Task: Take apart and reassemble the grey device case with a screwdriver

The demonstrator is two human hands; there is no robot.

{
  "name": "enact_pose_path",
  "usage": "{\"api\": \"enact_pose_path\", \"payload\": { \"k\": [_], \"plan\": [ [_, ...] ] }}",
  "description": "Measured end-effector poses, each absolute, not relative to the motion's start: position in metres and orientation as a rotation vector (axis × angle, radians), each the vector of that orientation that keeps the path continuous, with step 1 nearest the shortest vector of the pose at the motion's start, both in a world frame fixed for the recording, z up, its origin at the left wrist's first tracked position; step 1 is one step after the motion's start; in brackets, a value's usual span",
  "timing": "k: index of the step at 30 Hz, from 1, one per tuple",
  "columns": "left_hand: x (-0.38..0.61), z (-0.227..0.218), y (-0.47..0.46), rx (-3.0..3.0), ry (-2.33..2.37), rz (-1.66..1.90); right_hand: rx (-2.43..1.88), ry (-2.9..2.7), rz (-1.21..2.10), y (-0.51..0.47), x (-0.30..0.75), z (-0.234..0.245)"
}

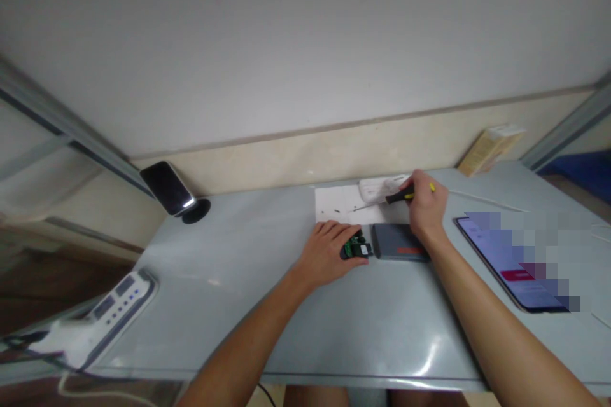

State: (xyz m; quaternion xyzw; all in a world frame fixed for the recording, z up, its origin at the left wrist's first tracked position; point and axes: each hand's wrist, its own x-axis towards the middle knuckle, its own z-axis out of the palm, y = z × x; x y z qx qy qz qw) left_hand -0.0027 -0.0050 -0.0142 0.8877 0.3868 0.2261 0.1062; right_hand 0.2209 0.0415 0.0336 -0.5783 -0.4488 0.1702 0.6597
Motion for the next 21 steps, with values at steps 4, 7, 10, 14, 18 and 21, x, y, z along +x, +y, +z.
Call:
{"api": "enact_pose_path", "payload": {
  "k": [4, 7, 10, 14, 18, 21],
  "plan": [
    [-0.0024, -0.0142, -0.0049, 2.590, 1.134, 0.673, -1.264, -0.763, 0.527, 0.0460, 0.2217, 0.0341],
    [-0.0015, -0.0130, -0.0048, 2.559, 1.134, 0.683, -1.216, -0.683, 0.564, 0.0477, 0.2227, 0.0349],
    [-0.0008, -0.0121, -0.0048, 2.536, 1.140, 0.697, -1.205, -0.685, 0.564, 0.0478, 0.2239, 0.0349],
    [-0.0010, -0.0113, -0.0058, 2.508, 1.137, 0.717, -1.202, -0.734, 0.553, 0.0474, 0.2248, 0.0329],
    [-0.0019, -0.0099, -0.0070, 2.410, 1.176, 0.843, -1.179, -0.813, 0.581, 0.0465, 0.2240, 0.0309],
    [-0.0023, -0.0098, -0.0061, 2.329, 1.242, 0.973, -1.187, -0.903, 0.595, 0.0444, 0.2213, 0.0310]
  ]
}}
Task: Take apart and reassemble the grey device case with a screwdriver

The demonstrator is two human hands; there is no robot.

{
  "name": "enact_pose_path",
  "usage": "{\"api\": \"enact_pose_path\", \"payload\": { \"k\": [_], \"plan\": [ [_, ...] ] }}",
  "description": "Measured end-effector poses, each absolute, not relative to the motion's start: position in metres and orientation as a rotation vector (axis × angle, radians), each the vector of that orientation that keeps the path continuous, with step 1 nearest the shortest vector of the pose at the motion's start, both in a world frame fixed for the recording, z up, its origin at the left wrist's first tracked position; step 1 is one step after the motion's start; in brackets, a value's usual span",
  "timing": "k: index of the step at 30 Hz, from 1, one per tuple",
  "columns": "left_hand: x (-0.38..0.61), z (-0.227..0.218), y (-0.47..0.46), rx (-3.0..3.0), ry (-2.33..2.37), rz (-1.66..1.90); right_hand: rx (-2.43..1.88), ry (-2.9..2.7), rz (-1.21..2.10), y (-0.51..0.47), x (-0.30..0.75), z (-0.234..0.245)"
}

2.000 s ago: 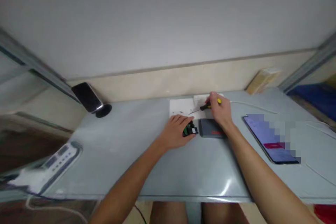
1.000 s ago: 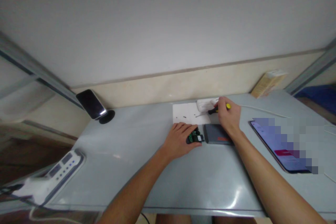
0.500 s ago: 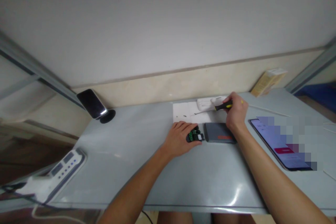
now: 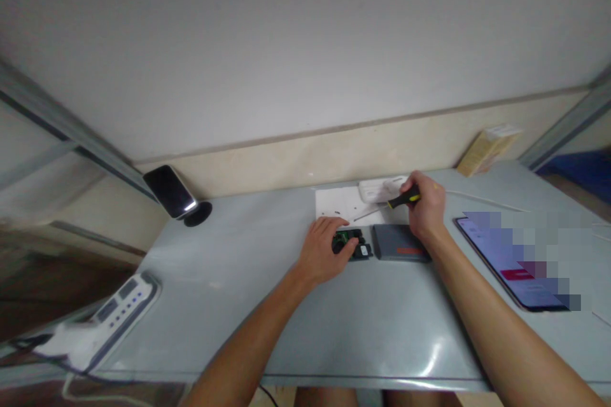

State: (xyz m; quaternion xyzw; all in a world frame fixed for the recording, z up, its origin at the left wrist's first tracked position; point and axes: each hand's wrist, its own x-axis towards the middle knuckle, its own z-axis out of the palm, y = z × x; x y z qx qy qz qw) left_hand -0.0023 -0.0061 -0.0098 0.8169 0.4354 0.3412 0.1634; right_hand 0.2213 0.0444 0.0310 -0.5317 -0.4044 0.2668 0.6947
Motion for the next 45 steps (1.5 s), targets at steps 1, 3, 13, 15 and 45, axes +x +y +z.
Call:
{"api": "enact_pose_path", "payload": {
  "k": [1, 3, 13, 15, 45],
  "plan": [
    [-0.002, -0.010, -0.005, 2.313, 1.260, 1.004, -1.192, -0.931, 0.599, 0.043, 0.220, 0.031],
    [-0.002, -0.011, -0.004, 2.295, 1.287, 1.043, -1.196, -0.978, 0.608, 0.041, 0.217, 0.033],
    [0.001, -0.012, -0.003, 2.296, 1.246, 1.170, -1.209, -1.108, 0.637, 0.036, 0.209, 0.035],
    [0.001, -0.012, -0.002, 2.304, 1.243, 1.162, -1.186, -1.125, 0.648, 0.036, 0.210, 0.034],
    [-0.003, -0.004, -0.008, 2.547, 1.097, 0.644, -1.264, -1.506, 0.321, 0.021, 0.198, 0.039]
  ]
}}
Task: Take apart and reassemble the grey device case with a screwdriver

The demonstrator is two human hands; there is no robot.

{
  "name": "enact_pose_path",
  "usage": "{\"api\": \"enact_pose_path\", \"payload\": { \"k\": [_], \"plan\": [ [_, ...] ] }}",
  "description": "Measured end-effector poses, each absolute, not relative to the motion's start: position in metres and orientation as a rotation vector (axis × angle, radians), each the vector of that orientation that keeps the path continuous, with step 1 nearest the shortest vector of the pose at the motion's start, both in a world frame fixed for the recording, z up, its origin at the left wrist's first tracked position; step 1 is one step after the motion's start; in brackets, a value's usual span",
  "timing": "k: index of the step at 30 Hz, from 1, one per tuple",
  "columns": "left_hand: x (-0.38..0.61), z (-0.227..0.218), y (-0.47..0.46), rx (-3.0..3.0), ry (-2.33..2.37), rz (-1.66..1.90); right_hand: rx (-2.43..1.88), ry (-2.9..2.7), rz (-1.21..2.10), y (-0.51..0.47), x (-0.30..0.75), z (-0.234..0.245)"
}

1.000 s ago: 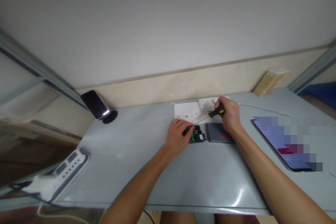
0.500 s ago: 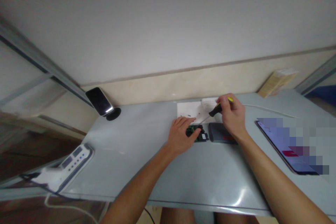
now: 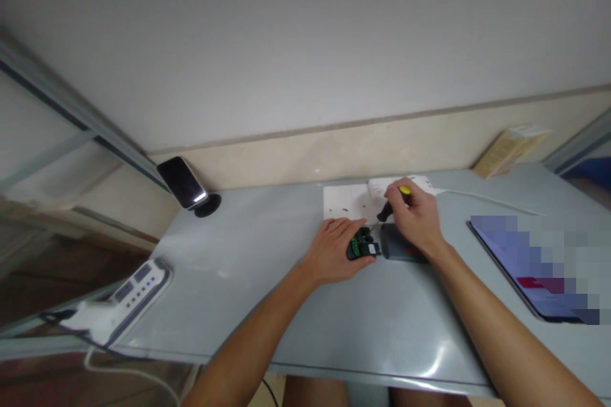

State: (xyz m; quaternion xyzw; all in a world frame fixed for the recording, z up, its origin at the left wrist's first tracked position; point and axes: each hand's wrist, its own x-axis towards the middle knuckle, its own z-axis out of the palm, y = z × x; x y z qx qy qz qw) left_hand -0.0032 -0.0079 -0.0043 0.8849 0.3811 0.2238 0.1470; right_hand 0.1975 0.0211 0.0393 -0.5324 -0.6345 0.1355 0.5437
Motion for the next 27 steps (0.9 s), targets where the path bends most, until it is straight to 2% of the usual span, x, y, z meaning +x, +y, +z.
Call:
{"api": "enact_pose_path", "payload": {
  "k": [27],
  "plan": [
    [0.0017, -0.0077, -0.0075, 2.555, 1.109, 0.621, -1.137, -1.740, 0.280, 0.0137, 0.1911, 0.0421]
  ]
}}
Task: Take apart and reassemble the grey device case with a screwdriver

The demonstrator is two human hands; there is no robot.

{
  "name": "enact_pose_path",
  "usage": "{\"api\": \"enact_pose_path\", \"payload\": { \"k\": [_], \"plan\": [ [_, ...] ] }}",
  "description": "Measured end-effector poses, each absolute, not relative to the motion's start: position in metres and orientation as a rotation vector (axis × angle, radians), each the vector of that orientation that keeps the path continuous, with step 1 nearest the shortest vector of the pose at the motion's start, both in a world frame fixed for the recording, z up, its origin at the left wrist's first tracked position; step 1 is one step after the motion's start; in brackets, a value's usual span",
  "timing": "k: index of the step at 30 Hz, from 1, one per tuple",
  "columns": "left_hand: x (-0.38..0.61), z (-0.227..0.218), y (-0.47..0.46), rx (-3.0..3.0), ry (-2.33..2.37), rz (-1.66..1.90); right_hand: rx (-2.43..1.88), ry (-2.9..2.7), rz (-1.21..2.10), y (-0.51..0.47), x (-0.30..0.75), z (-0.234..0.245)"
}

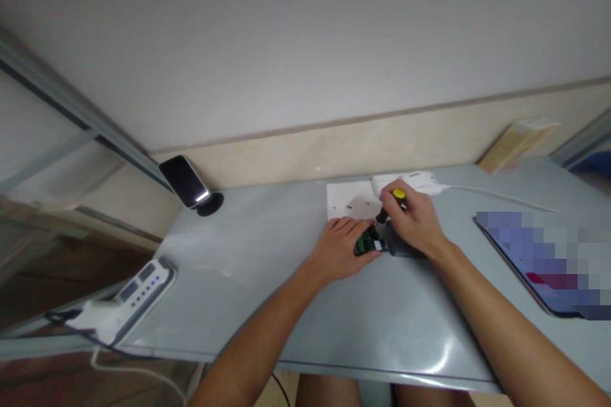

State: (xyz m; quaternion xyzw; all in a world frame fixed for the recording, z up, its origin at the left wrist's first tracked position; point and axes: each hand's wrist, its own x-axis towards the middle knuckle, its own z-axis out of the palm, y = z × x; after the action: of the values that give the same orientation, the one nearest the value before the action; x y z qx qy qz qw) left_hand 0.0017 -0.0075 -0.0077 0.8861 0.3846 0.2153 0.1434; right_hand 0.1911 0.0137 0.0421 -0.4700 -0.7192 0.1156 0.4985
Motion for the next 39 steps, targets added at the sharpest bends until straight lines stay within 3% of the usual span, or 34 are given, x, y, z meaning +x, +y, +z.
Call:
{"api": "enact_pose_path", "payload": {
  "k": [14, 27, 32, 39],
  "plan": [
    [0.002, -0.012, -0.007, 2.545, 1.085, 0.676, -1.199, -1.714, 0.377, 0.012, 0.191, 0.047],
    [0.003, -0.013, -0.006, 2.570, 1.102, 0.637, -0.696, -1.424, 1.388, 0.007, 0.183, 0.050],
    [0.003, -0.012, -0.006, 2.531, 1.085, 0.658, -0.580, -1.154, 1.467, 0.014, 0.177, 0.046],
    [0.002, -0.013, -0.006, 2.502, 1.093, 0.659, -0.661, -1.325, 1.418, 0.015, 0.194, 0.052]
  ]
}}
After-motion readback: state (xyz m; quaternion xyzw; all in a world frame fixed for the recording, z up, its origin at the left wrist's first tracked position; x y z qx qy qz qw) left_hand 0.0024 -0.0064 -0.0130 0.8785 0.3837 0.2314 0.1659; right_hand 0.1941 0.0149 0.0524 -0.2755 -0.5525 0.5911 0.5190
